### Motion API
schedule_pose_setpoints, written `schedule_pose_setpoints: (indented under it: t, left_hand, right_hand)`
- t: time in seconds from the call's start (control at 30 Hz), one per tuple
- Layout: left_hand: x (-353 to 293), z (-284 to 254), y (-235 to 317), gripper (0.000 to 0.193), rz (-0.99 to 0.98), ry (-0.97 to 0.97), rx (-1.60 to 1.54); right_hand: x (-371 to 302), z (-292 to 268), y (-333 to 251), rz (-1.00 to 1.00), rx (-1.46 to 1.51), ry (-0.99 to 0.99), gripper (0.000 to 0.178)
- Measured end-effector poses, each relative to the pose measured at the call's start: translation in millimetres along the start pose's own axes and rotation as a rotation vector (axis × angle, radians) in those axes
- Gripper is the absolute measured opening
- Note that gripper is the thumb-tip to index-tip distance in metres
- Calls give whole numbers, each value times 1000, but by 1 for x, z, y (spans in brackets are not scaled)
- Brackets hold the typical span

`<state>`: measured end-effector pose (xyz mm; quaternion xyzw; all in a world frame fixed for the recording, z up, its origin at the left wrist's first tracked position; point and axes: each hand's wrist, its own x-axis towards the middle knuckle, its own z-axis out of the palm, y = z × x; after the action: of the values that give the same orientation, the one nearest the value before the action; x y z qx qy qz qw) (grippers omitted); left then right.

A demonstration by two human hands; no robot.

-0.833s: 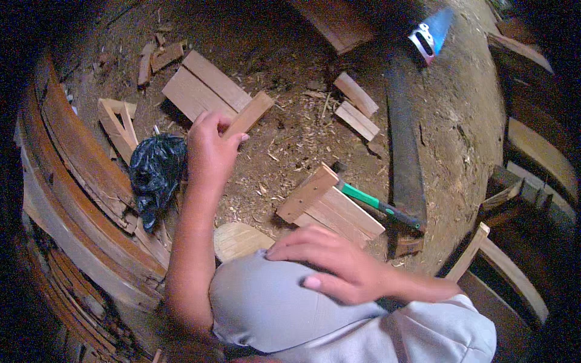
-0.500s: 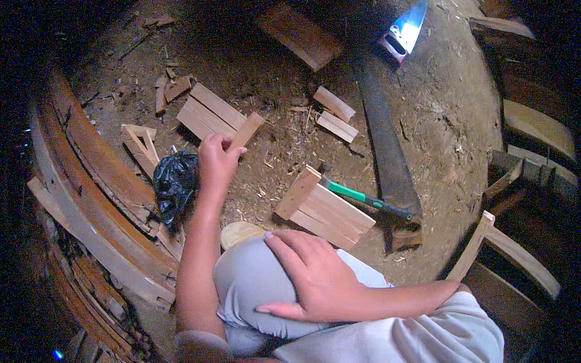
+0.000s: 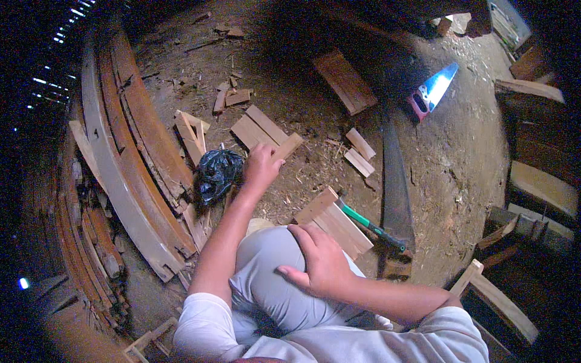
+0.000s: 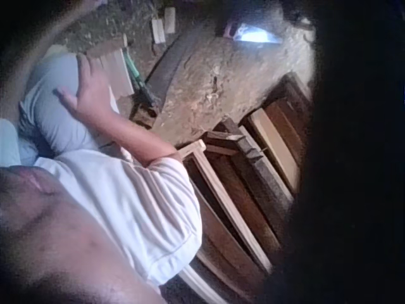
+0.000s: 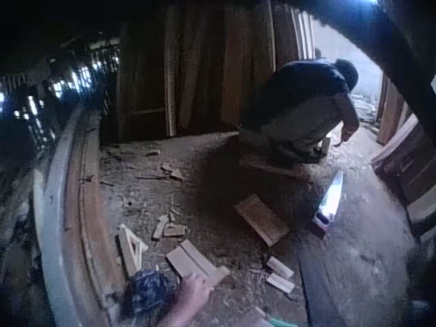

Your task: The person sits on the floor and assembles small wooden pieces into a flat structure. They pick up pieces, align them, and fit them together by hand, occasionally using a hammer to secure the joints.

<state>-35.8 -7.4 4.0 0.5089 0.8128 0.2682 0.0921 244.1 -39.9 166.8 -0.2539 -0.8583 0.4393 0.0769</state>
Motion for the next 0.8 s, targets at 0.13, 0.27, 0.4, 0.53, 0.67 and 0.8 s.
schedule_pose_setpoints:
  t: [0.13, 0.27, 0.4, 0.53, 0.67, 0.8]
  left_hand:
    - [-1, -3, 5, 33, -54, -41, 71]
    - [-1, -1, 6, 35, -49, -38, 64]
    - [-1, 5, -1, 37, -23, -4, 32]
    - [-3, 10, -12, 44, -22, -2, 20]
    - [-5, -3, 2, 54, -71, 40, -13]
    - [-3, -30, 6, 51, -102, 85, -129]
  right_hand:
    - [1, 3, 4, -20, 14, 7, 80]
    - [0, 0, 0, 21, 26, -19, 80]
    - [-1, 2, 1, 22, 20, -1, 78]
    - [-1, 6, 1, -2, 7, 15, 76]
    - [-1, 9, 0, 11, -1, 12, 75]
    - [-2, 8, -3, 37, -2, 16, 72]
